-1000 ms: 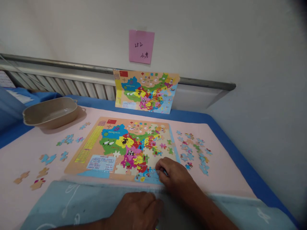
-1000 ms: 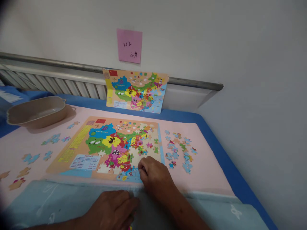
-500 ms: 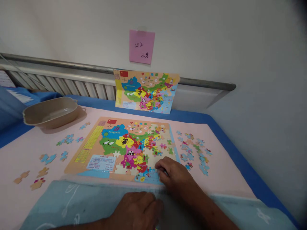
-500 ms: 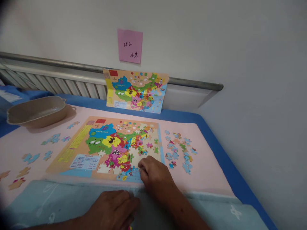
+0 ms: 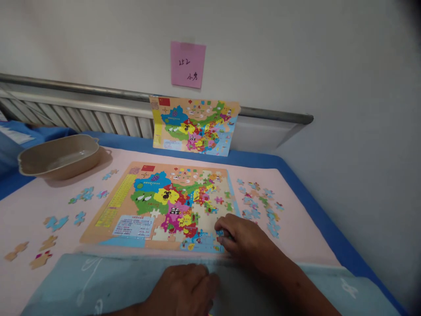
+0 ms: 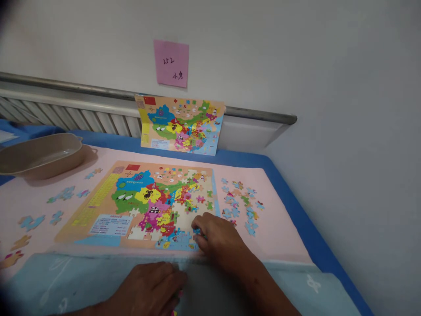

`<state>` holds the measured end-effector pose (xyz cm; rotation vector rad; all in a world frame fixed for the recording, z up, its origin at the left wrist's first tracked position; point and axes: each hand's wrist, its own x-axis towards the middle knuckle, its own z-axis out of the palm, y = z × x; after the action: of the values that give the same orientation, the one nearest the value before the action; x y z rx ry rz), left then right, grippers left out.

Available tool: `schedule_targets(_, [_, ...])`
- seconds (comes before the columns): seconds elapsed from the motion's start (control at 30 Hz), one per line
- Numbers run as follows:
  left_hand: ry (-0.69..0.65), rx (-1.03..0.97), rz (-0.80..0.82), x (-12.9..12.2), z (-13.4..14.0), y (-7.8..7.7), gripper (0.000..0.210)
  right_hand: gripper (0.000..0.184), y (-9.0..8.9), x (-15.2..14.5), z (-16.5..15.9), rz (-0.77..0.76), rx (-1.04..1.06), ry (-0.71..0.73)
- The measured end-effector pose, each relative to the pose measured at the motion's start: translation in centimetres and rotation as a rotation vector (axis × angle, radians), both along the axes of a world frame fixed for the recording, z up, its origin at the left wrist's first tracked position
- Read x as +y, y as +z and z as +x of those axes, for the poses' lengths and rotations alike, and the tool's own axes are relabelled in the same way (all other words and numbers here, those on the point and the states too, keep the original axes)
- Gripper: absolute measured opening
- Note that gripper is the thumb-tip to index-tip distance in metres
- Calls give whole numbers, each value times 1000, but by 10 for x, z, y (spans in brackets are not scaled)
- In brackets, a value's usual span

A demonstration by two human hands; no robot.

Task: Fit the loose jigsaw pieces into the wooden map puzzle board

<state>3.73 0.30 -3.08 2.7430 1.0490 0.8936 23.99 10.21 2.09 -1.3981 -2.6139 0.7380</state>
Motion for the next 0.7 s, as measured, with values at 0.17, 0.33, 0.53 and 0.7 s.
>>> schedule_targets(0.17, [7,-33,38,1,0,1,16,7,-1,-3,-3,34,-55,10])
schedule_targets(0.33, [-14,-7,23,2,-1,5,17,7,4,-3,1,43,-79,-4])
schedule_targets(0.53, [3,-14,23,0,0,3,19,11,0,-6,1,104,-17,27])
schedule_targets(0.7, [1,-12,16,1,0,1,16,14,-6,-9,-7,125,-6,52])
